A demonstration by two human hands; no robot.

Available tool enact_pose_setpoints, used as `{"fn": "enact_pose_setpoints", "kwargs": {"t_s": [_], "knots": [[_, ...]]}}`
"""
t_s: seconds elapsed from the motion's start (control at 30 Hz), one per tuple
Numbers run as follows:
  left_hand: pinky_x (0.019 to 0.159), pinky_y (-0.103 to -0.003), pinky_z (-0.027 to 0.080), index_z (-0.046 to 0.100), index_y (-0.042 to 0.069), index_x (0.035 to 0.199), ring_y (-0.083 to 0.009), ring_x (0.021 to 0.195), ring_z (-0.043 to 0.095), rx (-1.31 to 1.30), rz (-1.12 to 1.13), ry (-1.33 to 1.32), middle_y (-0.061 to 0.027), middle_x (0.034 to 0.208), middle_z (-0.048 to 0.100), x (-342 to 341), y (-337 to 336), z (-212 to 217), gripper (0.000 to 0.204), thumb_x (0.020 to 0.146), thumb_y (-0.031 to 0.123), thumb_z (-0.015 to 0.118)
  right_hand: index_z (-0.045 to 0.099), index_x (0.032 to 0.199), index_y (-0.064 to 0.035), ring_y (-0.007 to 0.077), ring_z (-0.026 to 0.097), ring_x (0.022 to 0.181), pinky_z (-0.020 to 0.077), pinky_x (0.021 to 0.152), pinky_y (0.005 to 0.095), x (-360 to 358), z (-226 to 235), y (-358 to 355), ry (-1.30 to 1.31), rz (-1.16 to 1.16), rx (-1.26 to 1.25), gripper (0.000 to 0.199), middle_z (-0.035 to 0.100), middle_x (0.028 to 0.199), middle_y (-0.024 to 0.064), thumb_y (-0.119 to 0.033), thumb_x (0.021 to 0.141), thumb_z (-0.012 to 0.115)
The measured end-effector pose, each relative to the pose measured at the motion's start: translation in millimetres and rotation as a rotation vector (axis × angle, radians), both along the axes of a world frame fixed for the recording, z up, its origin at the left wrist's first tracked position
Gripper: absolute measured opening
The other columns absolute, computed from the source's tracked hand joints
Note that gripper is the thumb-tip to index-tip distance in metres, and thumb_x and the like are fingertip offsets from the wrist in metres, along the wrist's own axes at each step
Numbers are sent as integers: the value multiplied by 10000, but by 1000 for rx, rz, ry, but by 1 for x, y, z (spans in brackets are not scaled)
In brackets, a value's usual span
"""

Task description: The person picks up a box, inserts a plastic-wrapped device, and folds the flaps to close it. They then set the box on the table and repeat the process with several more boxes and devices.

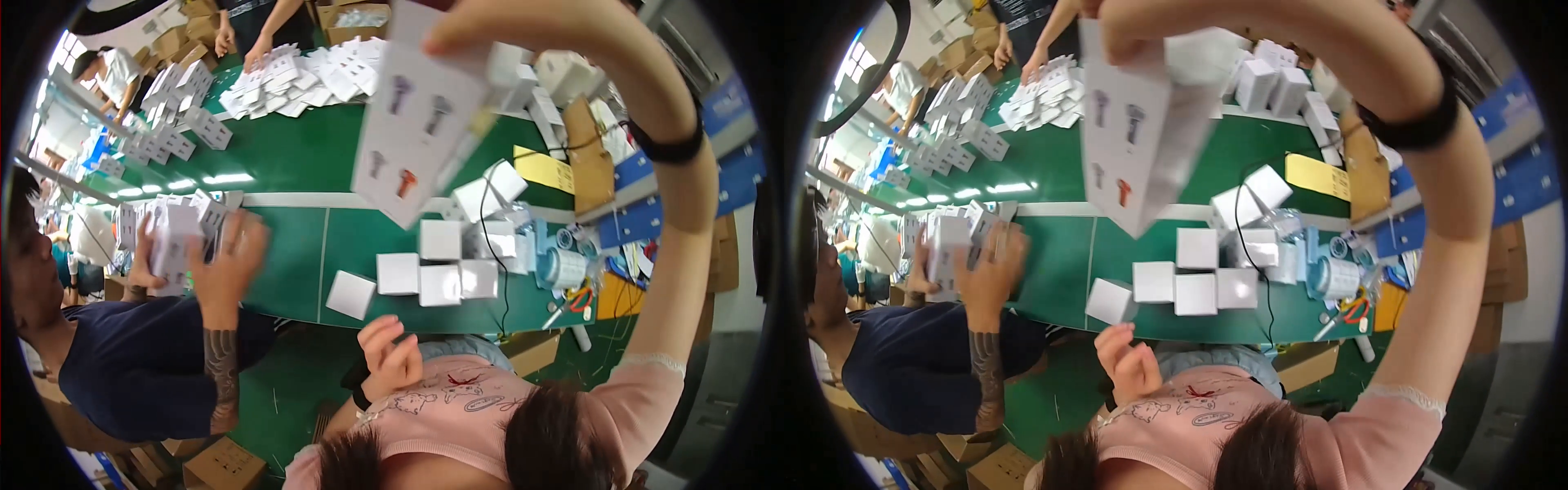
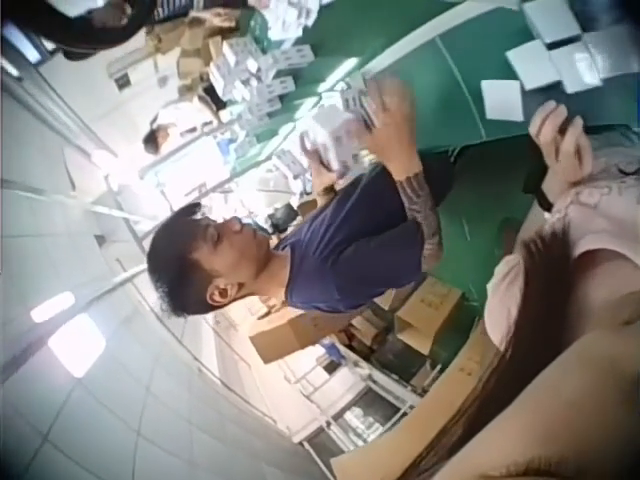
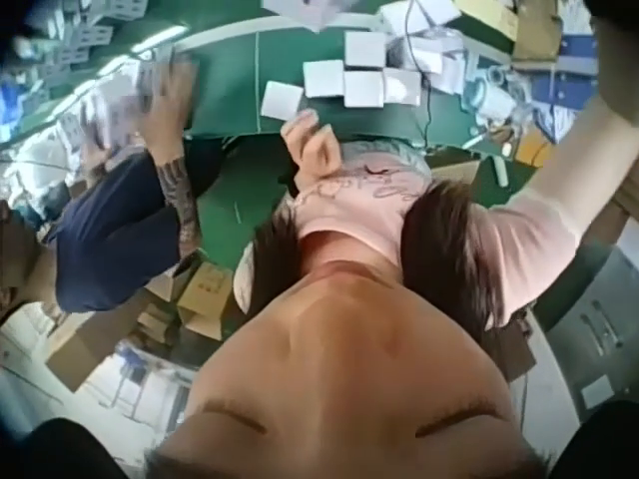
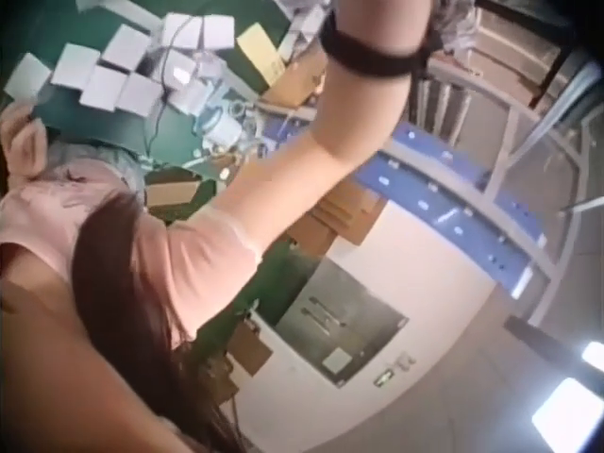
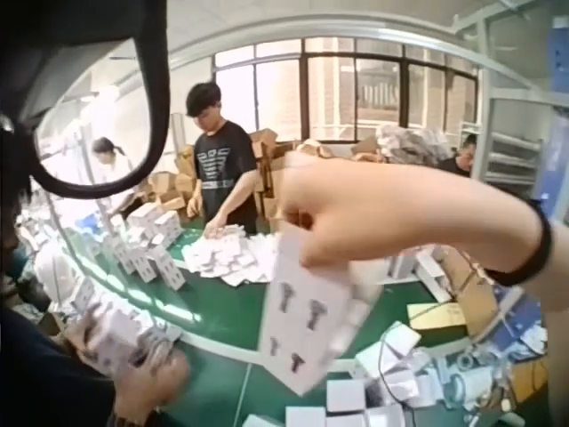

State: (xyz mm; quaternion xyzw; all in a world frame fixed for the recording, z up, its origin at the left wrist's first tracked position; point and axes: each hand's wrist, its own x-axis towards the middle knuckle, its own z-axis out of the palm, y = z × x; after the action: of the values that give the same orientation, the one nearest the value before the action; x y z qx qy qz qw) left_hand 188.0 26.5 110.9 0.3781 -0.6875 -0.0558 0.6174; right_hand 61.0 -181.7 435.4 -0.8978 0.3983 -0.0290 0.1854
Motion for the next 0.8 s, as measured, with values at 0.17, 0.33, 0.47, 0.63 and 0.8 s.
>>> {"fn": "enact_pose_setpoints", "kwargs": {"t_s": [0.17, 0.33, 0.47, 0.63, 0.8], "knots": [[997, -476, 307, 328, 11, 1258, -364, 1172, 367, 148, -295, 197, -207, 1264, 329, -67, -10, 59, 674, 706, 142, 692, 588, 823, 41, 296, 565, 582, 442, 535, 347, -101, -25, 83, -183, -147, 91, 191, 574, 630, 145, -45, 652, 595], [1012, -431, 299, 150, 15, 1385, -363, 1238, 326, 297, -557, 141, -205, 1325, 280, -147, -10, 80, 1005, 629, 188, 790, 536, 787, 49, 300, 523, 552, 429, 528, 343, -147, -95, 159, -156, -209, -144, 161, 539, 627, 178, -57, 686, 604], [1035, -401, 278, 98, 15, 1391, -350, 1277, 290, 557, -462, 171, -216, 1366, 240, -183, -13, 16, 1040, 629, 145, 793, 575, 868, 40, 298, 586, 715, 464, 641, 338, -185, -162, 187, -415, -247, -152, 188, 593, 748, 163, -74, 723, 613], [1045, -416, 260, 60, 29, 1397, -372, 1295, 259, 652, -725, 367, -228, 1389, 208, -194, -8, -69, 1034, 647, 93, 770, 578, 1046, 44, 252, 550, 1046, 429, 876, 334, -261, -289, 231, -989, -596, -260, 303, 595, 1068, 136, -181, 843, 559], [1045, -424, 253, 116, 71, 1400, -371, 1308, 248, 560, -782, 98, -245, 1397, 202, -209, -18, -136, 938, 693, 97, 733, 511, 1212, 32, 230, 423, 1222, 356, 979, 330, -247, -394, 254, -1171, -789, -45, 422, 516, 1236, 132, -253, 902, 487]]}}
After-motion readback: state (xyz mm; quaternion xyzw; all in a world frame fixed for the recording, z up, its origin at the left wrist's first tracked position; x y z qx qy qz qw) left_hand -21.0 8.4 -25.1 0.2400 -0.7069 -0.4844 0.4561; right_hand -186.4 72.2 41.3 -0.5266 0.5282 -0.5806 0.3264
